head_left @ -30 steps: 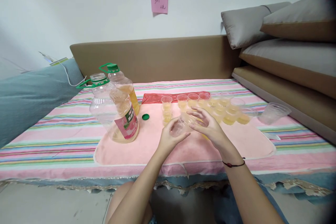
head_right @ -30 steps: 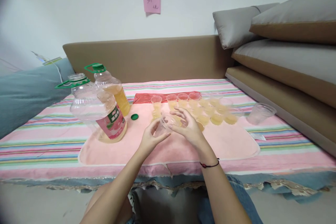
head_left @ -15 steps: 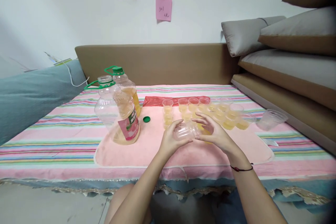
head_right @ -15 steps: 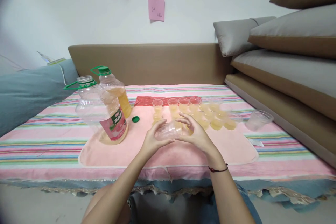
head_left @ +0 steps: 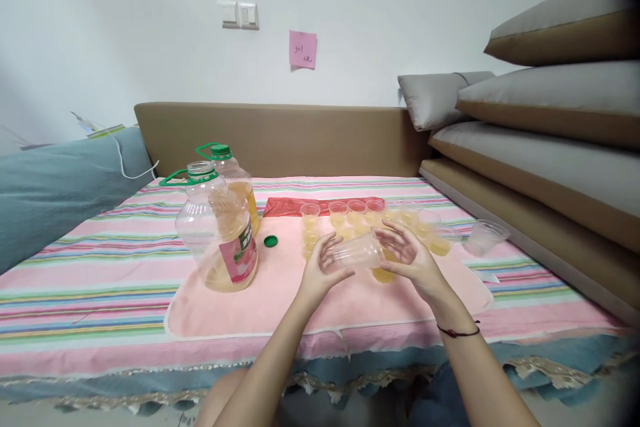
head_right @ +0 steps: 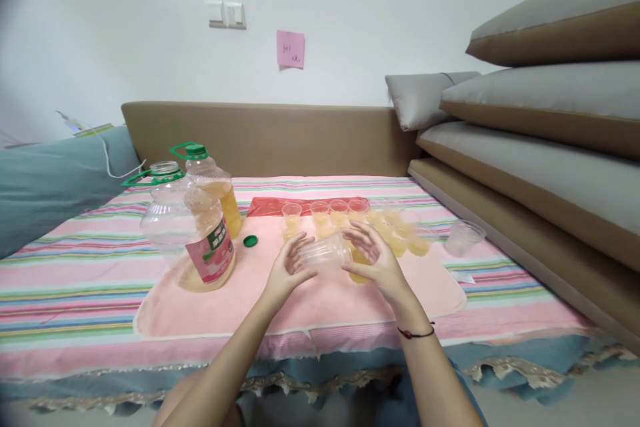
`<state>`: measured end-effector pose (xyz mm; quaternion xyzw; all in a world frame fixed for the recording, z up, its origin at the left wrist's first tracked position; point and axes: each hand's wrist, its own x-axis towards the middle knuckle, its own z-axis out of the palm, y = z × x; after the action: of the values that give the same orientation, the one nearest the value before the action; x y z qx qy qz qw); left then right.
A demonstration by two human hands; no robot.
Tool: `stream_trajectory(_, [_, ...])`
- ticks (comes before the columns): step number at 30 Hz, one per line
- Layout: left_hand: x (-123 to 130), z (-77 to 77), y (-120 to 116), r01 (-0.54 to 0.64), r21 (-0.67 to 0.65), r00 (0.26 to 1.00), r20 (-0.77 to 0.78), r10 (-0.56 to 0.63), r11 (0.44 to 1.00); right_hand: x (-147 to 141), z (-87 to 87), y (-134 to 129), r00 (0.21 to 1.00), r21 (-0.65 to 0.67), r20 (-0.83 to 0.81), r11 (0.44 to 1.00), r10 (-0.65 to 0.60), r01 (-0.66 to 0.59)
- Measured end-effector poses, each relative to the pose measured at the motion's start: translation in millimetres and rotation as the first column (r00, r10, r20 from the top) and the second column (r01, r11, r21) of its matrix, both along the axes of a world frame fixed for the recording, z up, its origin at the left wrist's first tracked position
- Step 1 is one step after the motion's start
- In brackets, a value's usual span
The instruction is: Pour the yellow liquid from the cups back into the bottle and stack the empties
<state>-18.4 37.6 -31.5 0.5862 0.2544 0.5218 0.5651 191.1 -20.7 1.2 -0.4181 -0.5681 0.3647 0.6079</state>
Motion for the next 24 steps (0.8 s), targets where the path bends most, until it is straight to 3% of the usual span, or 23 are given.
stream_trajectory(4, [-4.0, 3.2, -0.1, -0.002, -0.111, 0.999, 0.035, 0.006, 0.994, 7.1, -2.1, -0.6, 0.999, 0.032, -0.045, 0.999, -0.004, 0.006])
stream_trajectory(19, [-13.8, 9.2, -0.6, -0.032, -0.141, 0.999, 0.019, 0.035, 0.990, 6.5, -10.1, 1.8, 1.000, -0.027, 0.005, 1.000, 0.011, -0.011])
stream_trajectory(24, [-14.5, 11.9, -3.3, 0.004, -0.147, 1.000, 0.001, -0.004, 0.989, 6.0, -3.3, -1.6, 0.999, -0.011, 0.035, 1.000, 0.015, -0.014])
